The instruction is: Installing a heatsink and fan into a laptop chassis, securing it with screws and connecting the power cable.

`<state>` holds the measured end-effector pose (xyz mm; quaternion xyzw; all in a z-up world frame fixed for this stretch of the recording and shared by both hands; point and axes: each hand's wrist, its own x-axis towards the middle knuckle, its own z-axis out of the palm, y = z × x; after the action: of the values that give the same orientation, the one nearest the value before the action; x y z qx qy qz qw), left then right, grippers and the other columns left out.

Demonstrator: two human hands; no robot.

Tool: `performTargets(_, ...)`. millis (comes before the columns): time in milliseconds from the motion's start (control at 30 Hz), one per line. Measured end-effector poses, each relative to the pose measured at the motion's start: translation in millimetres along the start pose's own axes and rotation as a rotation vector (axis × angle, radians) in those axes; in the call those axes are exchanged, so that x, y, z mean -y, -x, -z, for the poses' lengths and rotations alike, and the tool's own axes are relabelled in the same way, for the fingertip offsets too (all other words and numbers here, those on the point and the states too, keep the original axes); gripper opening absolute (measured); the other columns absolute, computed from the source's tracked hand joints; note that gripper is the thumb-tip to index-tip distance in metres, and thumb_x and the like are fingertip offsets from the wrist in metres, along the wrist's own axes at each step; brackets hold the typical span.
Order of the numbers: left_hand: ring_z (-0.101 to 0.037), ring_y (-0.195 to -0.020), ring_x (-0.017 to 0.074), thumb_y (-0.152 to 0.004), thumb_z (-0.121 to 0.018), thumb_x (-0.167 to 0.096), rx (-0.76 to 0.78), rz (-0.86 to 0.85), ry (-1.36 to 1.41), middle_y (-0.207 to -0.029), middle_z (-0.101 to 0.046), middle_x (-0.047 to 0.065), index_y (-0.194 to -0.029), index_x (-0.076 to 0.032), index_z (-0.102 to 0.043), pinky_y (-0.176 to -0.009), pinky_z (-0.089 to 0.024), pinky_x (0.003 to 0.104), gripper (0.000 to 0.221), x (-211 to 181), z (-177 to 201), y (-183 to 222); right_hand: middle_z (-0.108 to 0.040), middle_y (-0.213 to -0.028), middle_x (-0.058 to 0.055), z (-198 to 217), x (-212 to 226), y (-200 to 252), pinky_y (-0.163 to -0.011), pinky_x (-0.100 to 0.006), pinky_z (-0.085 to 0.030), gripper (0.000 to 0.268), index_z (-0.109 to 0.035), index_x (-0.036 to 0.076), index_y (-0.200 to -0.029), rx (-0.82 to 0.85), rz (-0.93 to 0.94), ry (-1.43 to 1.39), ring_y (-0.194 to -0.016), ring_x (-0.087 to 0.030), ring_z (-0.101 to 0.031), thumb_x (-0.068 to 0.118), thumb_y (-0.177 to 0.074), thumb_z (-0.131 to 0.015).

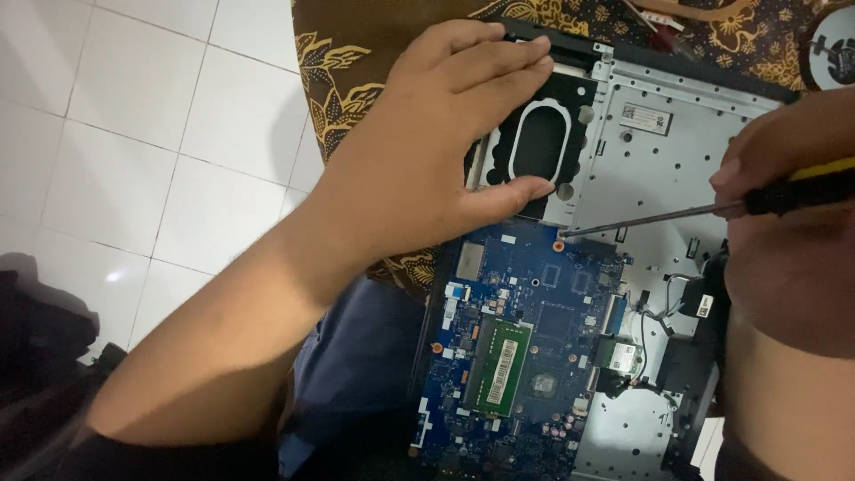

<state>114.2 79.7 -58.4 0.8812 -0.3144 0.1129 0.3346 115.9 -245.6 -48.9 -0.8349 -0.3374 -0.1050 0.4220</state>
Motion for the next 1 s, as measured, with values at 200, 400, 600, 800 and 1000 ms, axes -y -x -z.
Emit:
performTargets(200, -0.042, -0.142, 0.0350, -0.097, -0.091, -0.044, -0.015, -0.017, -0.012, -0.150, -0.056, 0.013, -0.146, -0.001, -0.057, -0.121, -0.040, 0.054, 0.074, 2, -1, 0, -0.055, -0.092, -0.024, 3, 8, -1, -0.079, -0.040, -0.043, 0.028, -0.055, -0.009, -0.094, 0.091, -0.004, 0.115, -0.081, -0.031, -0.055, -0.024, -0.117, -0.051)
performTargets(400, -0.041, -0.142, 0.0356, -0.098, -0.090, -0.046, -0.009, -0.010, -0.025, -0.151, -0.055, 0.015, -0.148, 0.000, -0.055, -0.122, -0.037, 0.054, 0.077, 2, -2, 1, -0.055, -0.080, -0.023, -10, 44, -26, -0.058, -0.034, -0.037, 0.074, -0.056, -0.010, -0.084, 0.127, -0.043, -0.058, -0.061, -0.026, -0.052, 0.050, -0.107, -0.021)
performTargets(600, -0.041, -0.141, 0.0341, -0.098, -0.088, -0.047, -0.011, 0.003, -0.050, -0.150, -0.056, 0.014, -0.148, -0.001, -0.054, -0.121, -0.037, 0.050, 0.076, 2, -5, 2, -0.065, -0.077, -0.017, -3, 78, -41, -0.051, -0.037, -0.037, 0.051, -0.066, -0.013, -0.080, 0.237, 0.217, 0.261, -0.054, -0.028, -0.055, 0.018, -0.103, -0.032)
performTargets(800, -0.038, -0.143, 0.0347, -0.099, -0.084, -0.050, 0.008, 0.002, -0.065, -0.154, -0.053, 0.014, -0.150, -0.002, -0.053, -0.121, -0.036, 0.051, 0.076, 4, -6, 2, -0.060, -0.075, -0.027, -18, 70, -39, -0.057, -0.041, -0.048, 0.058, -0.054, -0.018, -0.081, 0.113, 0.330, 0.105, -0.053, -0.031, -0.051, 0.022, -0.108, -0.022)
performTargets(1000, -0.036, -0.144, 0.0340, -0.099, -0.083, -0.051, 0.010, 0.017, -0.059, -0.154, -0.052, 0.012, -0.151, -0.005, -0.052, -0.122, -0.036, 0.051, 0.076, 6, -9, 3, -0.065, -0.085, -0.021, -15, 78, -33, -0.062, -0.035, -0.040, 0.064, -0.067, -0.013, -0.086, 0.101, 0.107, 0.280, -0.065, -0.032, -0.059, 0.023, -0.116, -0.023)
